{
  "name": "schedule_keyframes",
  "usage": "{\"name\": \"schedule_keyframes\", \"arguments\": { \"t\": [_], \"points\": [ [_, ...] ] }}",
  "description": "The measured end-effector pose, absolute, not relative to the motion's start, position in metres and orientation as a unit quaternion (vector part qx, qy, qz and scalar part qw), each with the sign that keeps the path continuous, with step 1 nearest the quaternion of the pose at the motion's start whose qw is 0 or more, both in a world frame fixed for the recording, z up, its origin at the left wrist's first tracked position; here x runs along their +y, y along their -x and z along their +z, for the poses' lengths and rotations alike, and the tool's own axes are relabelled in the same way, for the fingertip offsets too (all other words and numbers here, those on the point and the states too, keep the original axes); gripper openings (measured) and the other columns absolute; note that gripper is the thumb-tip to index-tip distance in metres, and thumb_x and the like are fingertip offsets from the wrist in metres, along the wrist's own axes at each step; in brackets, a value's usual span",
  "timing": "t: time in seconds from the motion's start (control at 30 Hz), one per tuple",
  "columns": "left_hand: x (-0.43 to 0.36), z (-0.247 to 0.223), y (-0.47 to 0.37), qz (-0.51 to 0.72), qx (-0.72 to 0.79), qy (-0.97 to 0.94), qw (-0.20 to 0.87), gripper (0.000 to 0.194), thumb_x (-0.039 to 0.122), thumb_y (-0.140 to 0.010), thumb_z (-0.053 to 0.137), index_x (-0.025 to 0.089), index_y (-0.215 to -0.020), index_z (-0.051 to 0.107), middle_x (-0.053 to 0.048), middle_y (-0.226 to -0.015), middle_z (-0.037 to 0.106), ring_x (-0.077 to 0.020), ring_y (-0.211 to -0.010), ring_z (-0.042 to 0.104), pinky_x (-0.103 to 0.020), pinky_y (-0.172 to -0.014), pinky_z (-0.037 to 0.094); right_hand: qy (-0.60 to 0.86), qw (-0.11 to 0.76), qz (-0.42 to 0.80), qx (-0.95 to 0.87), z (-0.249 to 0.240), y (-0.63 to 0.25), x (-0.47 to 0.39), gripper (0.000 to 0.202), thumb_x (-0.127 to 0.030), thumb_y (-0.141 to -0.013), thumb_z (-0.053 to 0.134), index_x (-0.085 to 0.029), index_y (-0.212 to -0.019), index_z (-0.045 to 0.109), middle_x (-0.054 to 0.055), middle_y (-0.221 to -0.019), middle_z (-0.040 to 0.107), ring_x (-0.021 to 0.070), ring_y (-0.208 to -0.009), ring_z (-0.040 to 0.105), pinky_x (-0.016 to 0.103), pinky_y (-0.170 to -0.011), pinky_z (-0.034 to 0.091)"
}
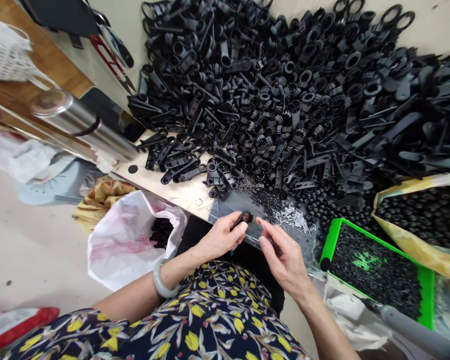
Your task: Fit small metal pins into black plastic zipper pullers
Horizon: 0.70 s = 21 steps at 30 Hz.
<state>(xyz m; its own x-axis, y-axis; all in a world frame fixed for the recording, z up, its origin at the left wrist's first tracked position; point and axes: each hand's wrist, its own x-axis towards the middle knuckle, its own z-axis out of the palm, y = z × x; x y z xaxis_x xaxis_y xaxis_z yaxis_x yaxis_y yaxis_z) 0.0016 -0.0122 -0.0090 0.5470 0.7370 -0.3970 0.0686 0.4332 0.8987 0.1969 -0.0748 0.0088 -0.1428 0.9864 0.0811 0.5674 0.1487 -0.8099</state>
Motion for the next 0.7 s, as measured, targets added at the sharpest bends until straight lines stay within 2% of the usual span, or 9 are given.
{"name": "schedule_keyframes", "arguments": {
  "t": [0.07, 0.17, 0.33, 0.5, 0.7],
  "points": [
    [-0.0113, -0.0088, 0.0001, 0.223, 0.414, -0.466, 0.750, 0.044, 0.056, -0.098, 0.054, 0.015, -0.113, 0.055, 0.009, -0.062, 0.046, -0.0054, -0.044, 0.035, -0.018, -0.043, 0.028, 0.563, 0.281, 0.301, -0.717, 0.0118, -0.2018, -0.0765, 0.043, -0.020, -0.107, 0.046, -0.022, -0.149, 0.055, 0.005, -0.102, 0.066, 0.0120, -0.083, 0.065, 0.024, -0.079, 0.054],
    [-0.0112, -0.0093, 0.0013, 0.228, 0.409, -0.461, 0.754, 0.047, 0.059, -0.097, 0.055, 0.015, -0.113, 0.054, 0.010, -0.060, 0.045, -0.0047, -0.042, 0.032, -0.018, -0.041, 0.025, 0.568, 0.240, 0.254, -0.745, 0.0101, -0.2033, -0.0786, 0.041, -0.019, -0.109, 0.041, -0.021, -0.146, 0.058, 0.004, -0.096, 0.065, 0.0119, -0.080, 0.066, 0.022, -0.076, 0.053],
    [-0.0138, -0.0084, 0.0022, 0.225, 0.407, -0.471, 0.750, 0.041, 0.055, -0.099, 0.054, 0.016, -0.112, 0.054, 0.009, -0.062, 0.048, -0.0047, -0.043, 0.036, -0.018, -0.041, 0.025, 0.570, 0.223, 0.239, -0.754, 0.0064, -0.1980, -0.0775, 0.038, -0.019, -0.108, 0.041, -0.018, -0.139, 0.063, 0.004, -0.092, 0.066, 0.0121, -0.077, 0.066, 0.022, -0.070, 0.053],
    [-0.0150, -0.0037, 0.0043, 0.218, 0.404, -0.477, 0.749, 0.038, 0.054, -0.100, 0.054, 0.016, -0.108, 0.053, 0.008, -0.064, 0.049, -0.0048, -0.044, 0.038, -0.018, -0.042, 0.026, 0.563, 0.214, 0.256, -0.756, 0.0093, -0.1982, -0.0753, 0.037, -0.019, -0.109, 0.041, -0.020, -0.139, 0.063, 0.003, -0.091, 0.065, 0.0114, -0.075, 0.066, 0.021, -0.068, 0.052],
    [-0.0172, -0.0084, 0.0067, 0.224, 0.390, -0.474, 0.757, 0.040, 0.054, -0.101, 0.052, 0.016, -0.112, 0.053, 0.007, -0.067, 0.051, -0.0043, -0.044, 0.038, -0.019, -0.042, 0.025, 0.556, 0.161, 0.172, -0.797, 0.0106, -0.1976, -0.0779, 0.039, -0.015, -0.108, 0.038, -0.019, -0.142, 0.059, 0.002, -0.088, 0.065, 0.0108, -0.075, 0.066, 0.021, -0.069, 0.050]
  ]
}}
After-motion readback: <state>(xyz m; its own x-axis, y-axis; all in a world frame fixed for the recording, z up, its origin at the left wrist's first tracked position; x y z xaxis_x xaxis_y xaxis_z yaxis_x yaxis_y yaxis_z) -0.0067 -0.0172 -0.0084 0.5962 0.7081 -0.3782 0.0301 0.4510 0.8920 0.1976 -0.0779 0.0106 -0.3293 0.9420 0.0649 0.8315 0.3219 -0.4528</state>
